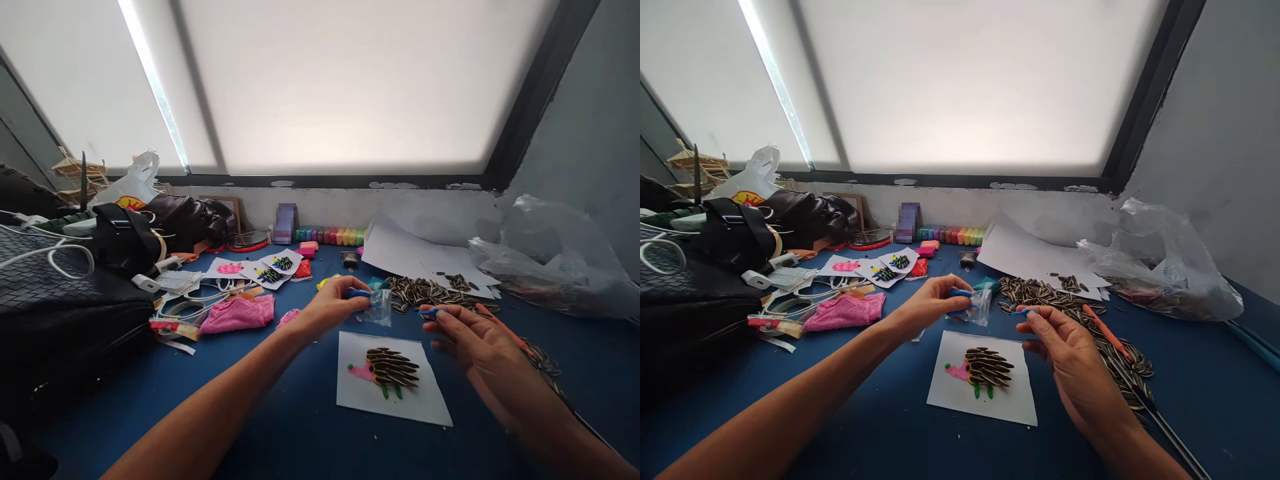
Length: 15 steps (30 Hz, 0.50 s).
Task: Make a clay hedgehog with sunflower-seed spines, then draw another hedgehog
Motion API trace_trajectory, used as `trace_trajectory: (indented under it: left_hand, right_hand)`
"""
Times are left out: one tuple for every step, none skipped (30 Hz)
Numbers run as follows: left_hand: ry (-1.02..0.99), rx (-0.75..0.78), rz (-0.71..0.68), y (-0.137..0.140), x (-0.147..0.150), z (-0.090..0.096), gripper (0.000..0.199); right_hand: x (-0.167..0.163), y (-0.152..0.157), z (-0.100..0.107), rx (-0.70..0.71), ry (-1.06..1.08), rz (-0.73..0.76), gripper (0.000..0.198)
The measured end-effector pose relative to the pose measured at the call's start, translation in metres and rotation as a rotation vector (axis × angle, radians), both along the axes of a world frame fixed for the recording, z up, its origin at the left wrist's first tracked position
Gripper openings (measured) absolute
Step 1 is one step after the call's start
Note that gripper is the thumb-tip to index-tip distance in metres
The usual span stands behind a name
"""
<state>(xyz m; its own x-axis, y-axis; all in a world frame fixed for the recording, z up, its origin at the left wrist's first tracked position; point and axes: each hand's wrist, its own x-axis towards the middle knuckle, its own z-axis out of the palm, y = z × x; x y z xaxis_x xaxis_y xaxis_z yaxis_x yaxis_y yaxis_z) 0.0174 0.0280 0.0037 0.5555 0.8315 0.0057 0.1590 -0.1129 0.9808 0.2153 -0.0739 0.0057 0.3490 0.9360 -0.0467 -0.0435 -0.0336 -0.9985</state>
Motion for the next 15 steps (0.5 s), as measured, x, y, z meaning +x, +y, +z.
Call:
trace_trajectory:
  left_hand:
    - [0.117, 0.134, 0.033, 0.005, -0.003, -0.003, 0.021]
    - [0.255, 0.292, 0.093, 0.009, -0.005, -0.006, 0.021]
    - [0.304, 0.347, 0.131, 0.013, -0.008, -0.009, 0.021]
    - [0.331, 0.384, 0.158, 0.015, -0.010, -0.012, 0.021]
    - [0.365, 0.426, 0.180, 0.017, -0.012, -0.014, 0.022]
    - [0.384, 0.457, 0.198, 0.017, -0.014, -0.014, 0.023]
    - [0.400, 0.490, 0.213, 0.016, -0.014, -0.013, 0.026]
    - [0.411, 0.533, 0.227, 0.014, -0.014, -0.011, 0.029]
    - [0.410, 0.569, 0.238, 0.011, -0.013, -0.008, 0.034]
    - [0.402, 0.618, 0.249, 0.006, -0.011, -0.005, 0.036]
    - [0.380, 0.686, 0.247, 0.001, -0.008, -0.001, 0.034]
    - [0.334, 0.683, 0.220, -0.005, -0.004, 0.002, 0.027]
    - [0.270, 0.597, 0.161, -0.012, 0.000, 0.006, 0.024]
    - [0.190, 0.445, 0.059, -0.018, 0.004, 0.009, 0.025]
    - [0.112, 0.274, -0.070, -0.024, 0.007, 0.011, 0.029]
  right_hand:
    - [0.000, 0.000, 0.001, -0.001, 0.014, 0.007, 0.039]
    - [0.000, 0.000, 0.001, -0.001, 0.024, 0.018, 0.039]
    - [-0.001, 0.000, 0.002, 0.000, 0.031, 0.027, 0.039]
    - [-0.001, -0.001, 0.003, 0.000, 0.034, 0.030, 0.039]
    - [-0.002, -0.002, 0.004, 0.002, 0.034, 0.031, 0.039]
    - [-0.003, -0.002, 0.006, 0.004, 0.030, 0.031, 0.040]
    - [-0.004, -0.003, 0.007, 0.006, 0.018, 0.032, 0.040]
    - [-0.004, -0.003, 0.008, 0.009, 0.001, 0.035, 0.041]
    - [-0.004, -0.004, 0.008, 0.013, -0.021, 0.039, 0.042]
    - [-0.004, -0.004, 0.009, 0.021, -0.048, 0.043, 0.042]
    - [-0.004, -0.004, 0.009, 0.032, -0.080, 0.046, 0.042]
    - [-0.004, -0.004, 0.008, 0.046, -0.115, 0.048, 0.041]
    - [-0.004, -0.004, 0.008, 0.062, -0.152, 0.052, 0.041]
    - [-0.005, -0.004, 0.007, 0.078, -0.189, 0.059, 0.040]
    - [-0.006, -0.004, 0.006, 0.093, -0.224, 0.066, 0.041]
